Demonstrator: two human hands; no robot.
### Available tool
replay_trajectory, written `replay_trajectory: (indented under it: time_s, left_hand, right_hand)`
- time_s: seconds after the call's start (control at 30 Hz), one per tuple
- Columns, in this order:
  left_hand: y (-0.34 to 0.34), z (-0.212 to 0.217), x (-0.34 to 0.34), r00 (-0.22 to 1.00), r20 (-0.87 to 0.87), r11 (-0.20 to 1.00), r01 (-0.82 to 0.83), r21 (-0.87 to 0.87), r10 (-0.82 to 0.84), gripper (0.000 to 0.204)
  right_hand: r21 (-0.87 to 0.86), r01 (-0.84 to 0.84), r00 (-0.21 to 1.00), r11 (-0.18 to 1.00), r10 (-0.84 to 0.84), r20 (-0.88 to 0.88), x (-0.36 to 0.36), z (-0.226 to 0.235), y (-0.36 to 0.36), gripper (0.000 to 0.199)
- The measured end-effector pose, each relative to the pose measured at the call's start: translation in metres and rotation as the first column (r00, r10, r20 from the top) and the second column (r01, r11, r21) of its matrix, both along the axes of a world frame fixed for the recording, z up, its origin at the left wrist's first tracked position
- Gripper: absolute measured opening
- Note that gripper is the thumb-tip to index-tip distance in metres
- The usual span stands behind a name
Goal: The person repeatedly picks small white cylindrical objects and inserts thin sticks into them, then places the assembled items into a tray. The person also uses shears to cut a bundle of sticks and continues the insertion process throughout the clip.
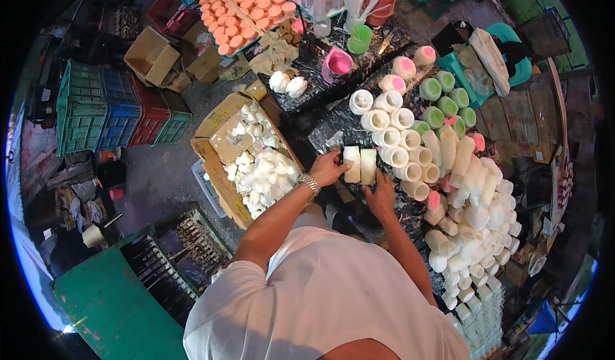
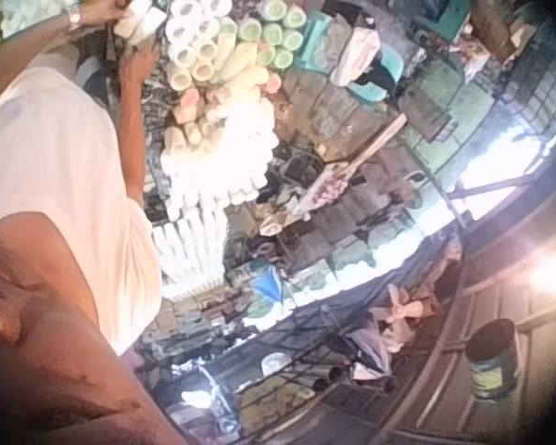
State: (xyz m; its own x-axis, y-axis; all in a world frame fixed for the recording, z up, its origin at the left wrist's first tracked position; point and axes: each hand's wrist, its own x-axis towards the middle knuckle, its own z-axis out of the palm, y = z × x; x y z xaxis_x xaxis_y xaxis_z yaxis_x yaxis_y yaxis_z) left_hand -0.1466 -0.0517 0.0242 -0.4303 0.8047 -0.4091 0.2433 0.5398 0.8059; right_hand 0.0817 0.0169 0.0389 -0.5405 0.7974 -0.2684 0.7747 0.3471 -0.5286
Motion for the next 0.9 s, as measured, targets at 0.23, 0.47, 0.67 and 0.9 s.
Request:
replay_trajectory:
  time_s: [0.23,0.47,0.67,0.9]
  left_hand:
    - [0.058,0.051,-0.243,0.808,-0.311,0.856,-0.411,0.313,0.501,0.023]
    - [0.169,0.011,-0.419,0.664,0.249,0.698,-0.711,-0.080,0.705,0.022]
    - [0.198,-0.019,-0.453,0.195,0.662,0.383,-0.911,-0.151,0.724,0.015]
    - [0.221,-0.011,-0.434,0.329,0.488,0.433,-0.894,-0.114,0.809,0.019]
  right_hand:
    - [0.006,-0.045,0.999,0.999,0.045,-0.014,0.043,0.013,-0.027,0.056]
    - [-0.233,-0.057,0.996,0.971,0.041,-0.073,0.014,0.052,-0.045,0.044]
    - [-0.317,0.042,0.998,0.948,-0.053,-0.025,0.004,0.055,-0.052,0.042]
    - [-0.416,0.098,0.994,0.904,-0.112,-0.011,0.008,0.037,-0.071,0.046]
